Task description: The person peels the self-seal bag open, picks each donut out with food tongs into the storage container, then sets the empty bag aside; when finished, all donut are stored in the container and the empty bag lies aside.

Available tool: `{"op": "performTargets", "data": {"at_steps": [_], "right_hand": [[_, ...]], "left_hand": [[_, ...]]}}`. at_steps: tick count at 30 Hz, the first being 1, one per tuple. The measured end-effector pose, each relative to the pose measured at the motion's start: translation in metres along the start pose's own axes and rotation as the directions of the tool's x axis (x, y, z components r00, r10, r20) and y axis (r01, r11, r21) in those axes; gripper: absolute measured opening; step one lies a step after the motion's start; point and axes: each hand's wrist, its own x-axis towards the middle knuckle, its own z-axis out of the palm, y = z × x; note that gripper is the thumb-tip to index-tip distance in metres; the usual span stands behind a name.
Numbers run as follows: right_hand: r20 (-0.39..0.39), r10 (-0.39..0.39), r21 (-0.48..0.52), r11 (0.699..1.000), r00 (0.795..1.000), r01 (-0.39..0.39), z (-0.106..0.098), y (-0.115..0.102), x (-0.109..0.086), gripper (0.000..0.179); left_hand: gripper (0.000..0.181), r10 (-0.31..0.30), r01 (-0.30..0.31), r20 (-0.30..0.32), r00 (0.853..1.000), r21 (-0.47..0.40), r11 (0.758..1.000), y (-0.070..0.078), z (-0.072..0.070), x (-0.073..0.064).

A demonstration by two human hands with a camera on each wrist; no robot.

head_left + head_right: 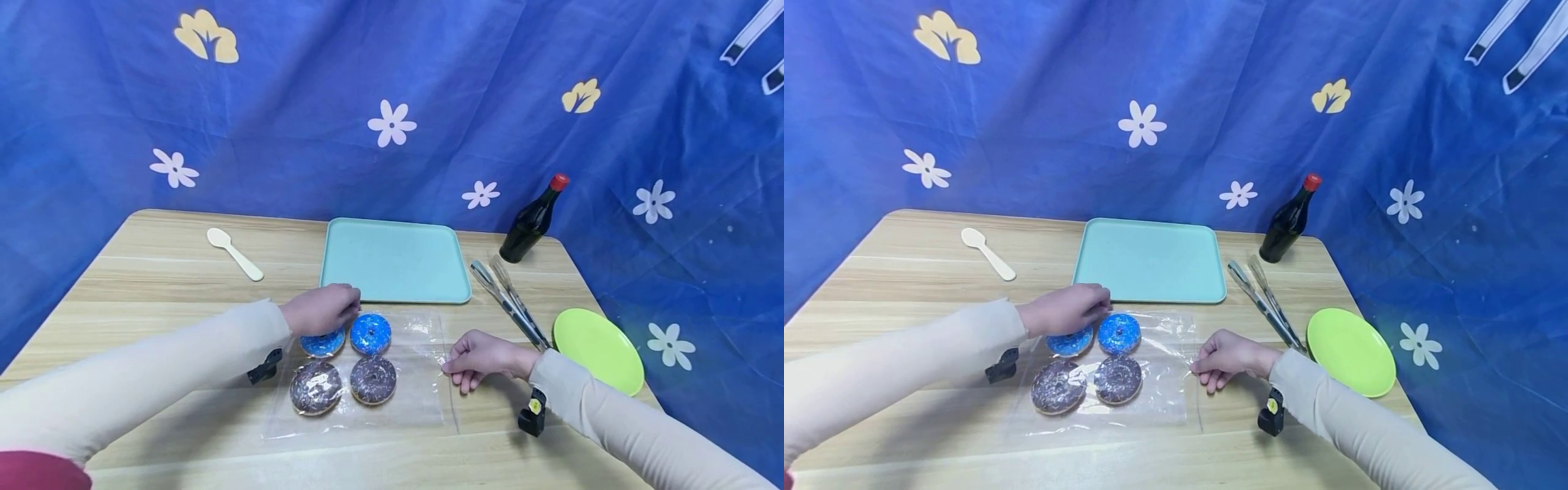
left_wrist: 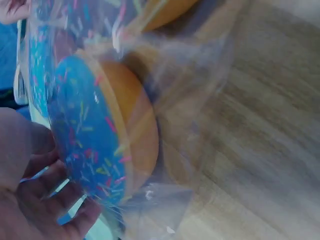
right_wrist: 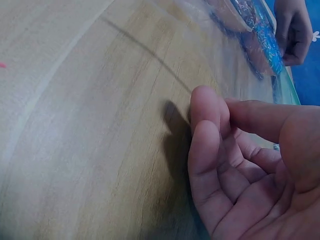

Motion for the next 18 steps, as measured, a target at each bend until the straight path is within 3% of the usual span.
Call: {"op": "performTargets", "data": {"at_steps": [2,5,9,12,18], "right_hand": [[0.002,-0.001,0.0,1.0,1.0,0.001,0.0,0.0,0.0,0.018],[0.001,-0.005,0.004,1.0,1.0,0.005,0.0,0.0,0.0,0.018],[0.002,-0.012,0.009,1.0,1.0,0.012,-0.001,0.002,-0.001,0.018],[0.002,-0.019,0.009,1.0,1.0,0.019,0.0,0.002,-0.001,0.018],[-0.012,-0.038,0.005,0.999,0.999,0.038,0.003,0.002,-0.003,0.018]], "left_hand": [[0.009,0.048,-0.043,-0.064,0.997,0.068,0.997,0.005,0.001,-0.002],[0.022,0.157,-0.14,-0.131,0.979,0.134,0.981,0.016,0.0,-0.008],[0.039,0.274,-0.258,-0.109,0.955,0.139,0.956,0.031,0.001,-0.016],[0.048,0.289,-0.278,-0.06,0.956,0.14,0.95,0.04,0.005,-0.02],[0.055,0.212,-0.21,-0.008,0.977,0.115,0.971,0.05,0.014,-0.022]]}}
